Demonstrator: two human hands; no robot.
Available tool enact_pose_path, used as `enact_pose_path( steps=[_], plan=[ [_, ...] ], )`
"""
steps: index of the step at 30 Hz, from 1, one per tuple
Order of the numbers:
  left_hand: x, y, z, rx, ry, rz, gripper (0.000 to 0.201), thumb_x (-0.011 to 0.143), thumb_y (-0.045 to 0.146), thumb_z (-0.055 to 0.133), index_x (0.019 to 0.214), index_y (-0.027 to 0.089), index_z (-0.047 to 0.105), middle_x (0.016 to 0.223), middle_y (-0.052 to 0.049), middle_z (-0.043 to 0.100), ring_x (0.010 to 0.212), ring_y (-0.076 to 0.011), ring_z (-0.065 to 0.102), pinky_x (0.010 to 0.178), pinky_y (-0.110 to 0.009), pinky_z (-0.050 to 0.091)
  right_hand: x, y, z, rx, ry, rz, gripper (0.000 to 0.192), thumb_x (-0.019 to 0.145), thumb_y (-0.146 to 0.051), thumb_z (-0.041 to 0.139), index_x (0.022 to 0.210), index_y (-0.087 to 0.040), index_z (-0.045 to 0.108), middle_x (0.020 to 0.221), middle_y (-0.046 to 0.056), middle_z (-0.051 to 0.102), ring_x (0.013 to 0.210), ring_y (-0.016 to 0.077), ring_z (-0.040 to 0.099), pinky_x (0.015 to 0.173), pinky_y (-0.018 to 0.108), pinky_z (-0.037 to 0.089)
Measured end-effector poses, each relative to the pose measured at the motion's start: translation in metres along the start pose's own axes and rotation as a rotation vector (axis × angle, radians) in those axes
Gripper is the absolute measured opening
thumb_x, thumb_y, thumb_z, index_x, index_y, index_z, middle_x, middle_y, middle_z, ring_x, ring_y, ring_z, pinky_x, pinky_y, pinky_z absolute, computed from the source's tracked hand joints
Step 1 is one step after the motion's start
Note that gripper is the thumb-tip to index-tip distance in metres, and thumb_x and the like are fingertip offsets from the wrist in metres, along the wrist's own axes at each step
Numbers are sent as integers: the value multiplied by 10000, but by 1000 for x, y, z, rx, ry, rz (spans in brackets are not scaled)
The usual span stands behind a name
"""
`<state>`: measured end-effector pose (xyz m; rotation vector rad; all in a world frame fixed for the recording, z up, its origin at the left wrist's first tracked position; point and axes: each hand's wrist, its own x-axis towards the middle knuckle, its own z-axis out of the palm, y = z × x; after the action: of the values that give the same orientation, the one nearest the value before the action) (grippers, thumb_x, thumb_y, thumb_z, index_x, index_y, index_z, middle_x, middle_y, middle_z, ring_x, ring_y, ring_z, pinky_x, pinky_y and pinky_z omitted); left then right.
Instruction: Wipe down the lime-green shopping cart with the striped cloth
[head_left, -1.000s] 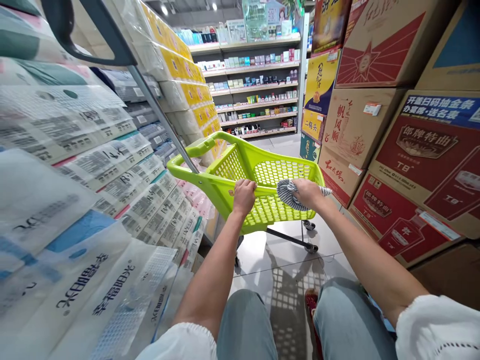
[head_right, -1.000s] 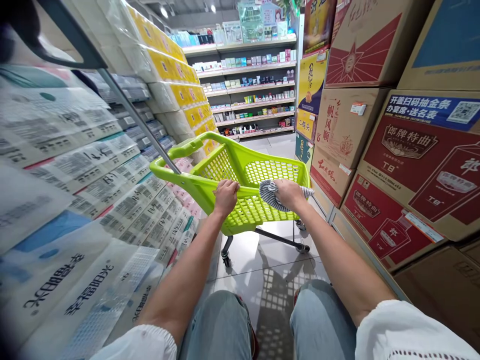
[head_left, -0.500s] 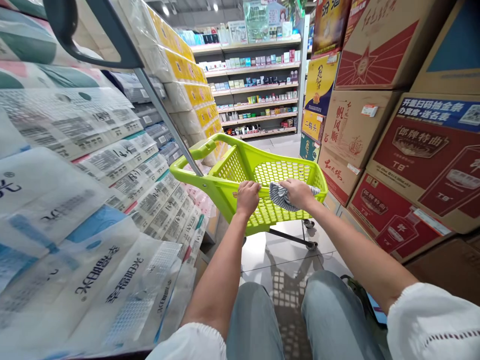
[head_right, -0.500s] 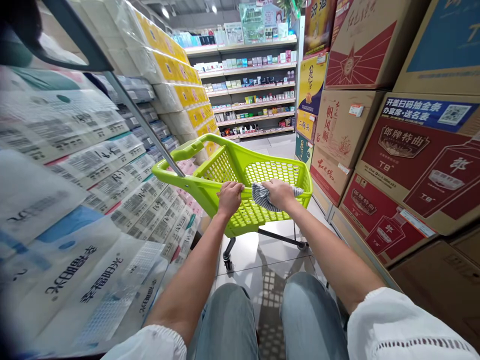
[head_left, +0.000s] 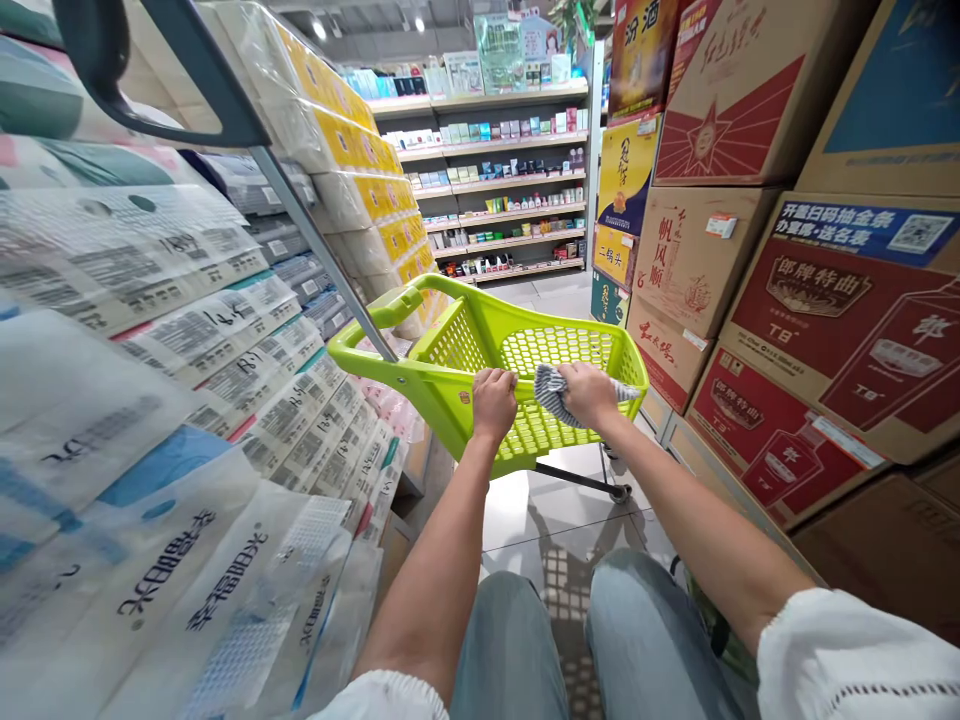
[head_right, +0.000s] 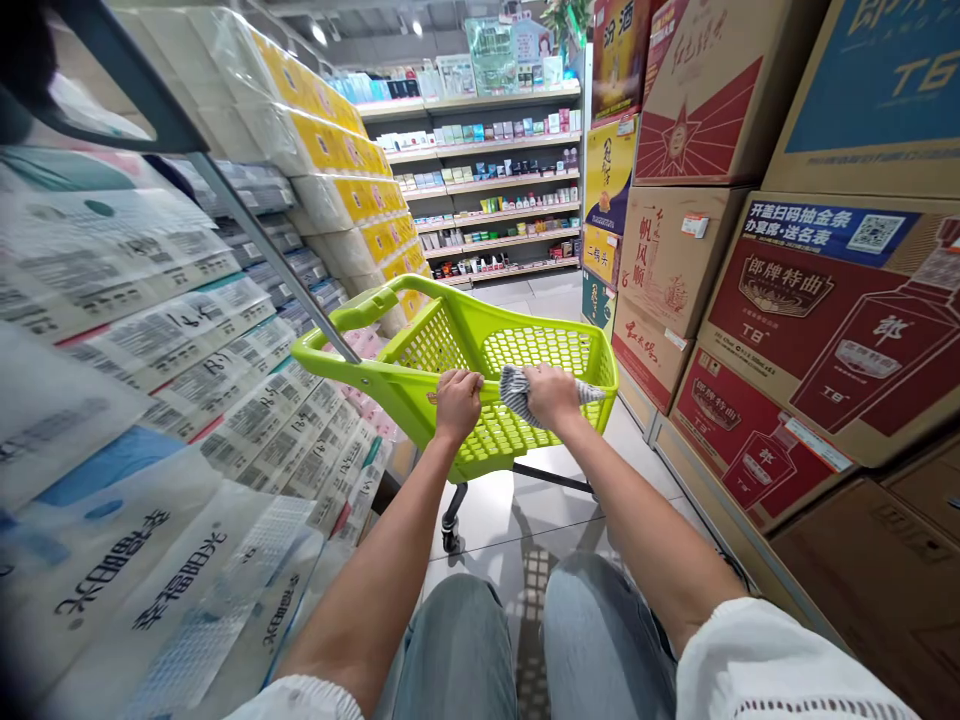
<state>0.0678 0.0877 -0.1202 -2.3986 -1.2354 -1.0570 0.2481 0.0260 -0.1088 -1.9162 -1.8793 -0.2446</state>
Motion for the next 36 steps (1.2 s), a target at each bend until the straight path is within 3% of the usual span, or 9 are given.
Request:
enact_pose_path(
  steps=[3,6,11,16,18,24,26,30,36],
  plan=[
    [-1,1,-2,12,-1,-9,198,883,190,438,773,213,600,843,-63,646,884,-231,532,885,-384,385,8,-38,7,46,41,-28,333,894,-270,372,1171,-285,557,1064,58,617,950,221,531,797,319,361],
    [-2,0,-4,26,-19,-10,176,860,168,461,746,209,589,835,-67,649,879,-233,528,866,-376,391,10,-49,10,56,68,-62,356,902,-269,362,1214,-304,531,1092,53,605,968,217,522,808,317,348],
    [-3,-1,-6,-4,-25,13,201,898,218,432,809,228,611,848,-52,657,895,-230,524,881,-379,385,-2,-9,4,-18,2,-114,402,862,-220,406,1228,-321,537,1088,50,602,972,212,518,786,303,336],
    [-5,6,-5,-22,-12,-22,234,916,250,409,801,229,612,846,-56,649,892,-231,521,898,-392,372,-20,31,-2,-57,10,32,415,845,-217,426,1223,-343,541,1157,38,580,1022,216,495,810,313,333],
    [-7,10,-4,-27,-8,-39,237,914,249,409,786,227,607,838,-58,644,892,-233,517,916,-400,362,-22,23,-1,-52,33,88,395,859,-227,412,1216,-334,545,1151,43,582,1022,223,491,819,324,331],
    [-9,15,-5,-19,-28,-38,155,852,179,457,781,212,591,865,-75,638,938,-245,512,951,-403,351,-5,-50,5,20,44,57,367,923,-296,327,1212,-271,552,1121,87,591,989,232,503,830,340,340],
    [-9,13,-6,-14,-39,-33,147,839,165,466,776,210,591,863,-79,638,941,-249,516,939,-401,358,-1,-56,3,25,23,26,376,919,-282,332,1235,-272,537,1130,88,589,996,230,508,833,333,349],
    [-9,9,-10,-34,-52,-3,200,895,224,428,829,231,617,872,-62,653,919,-238,531,920,-400,360,-6,-20,-3,-7,-46,-83,423,861,-224,419,1266,-297,517,1141,69,592,1006,217,525,839,306,366],
    [-7,4,-9,-73,-54,1,254,927,282,394,888,239,641,910,-53,669,928,-230,531,940,-401,354,-22,59,-12,-30,-54,12,477,809,-212,471,1276,-300,516,1177,50,588,1019,219,532,823,294,394]
  ],
)
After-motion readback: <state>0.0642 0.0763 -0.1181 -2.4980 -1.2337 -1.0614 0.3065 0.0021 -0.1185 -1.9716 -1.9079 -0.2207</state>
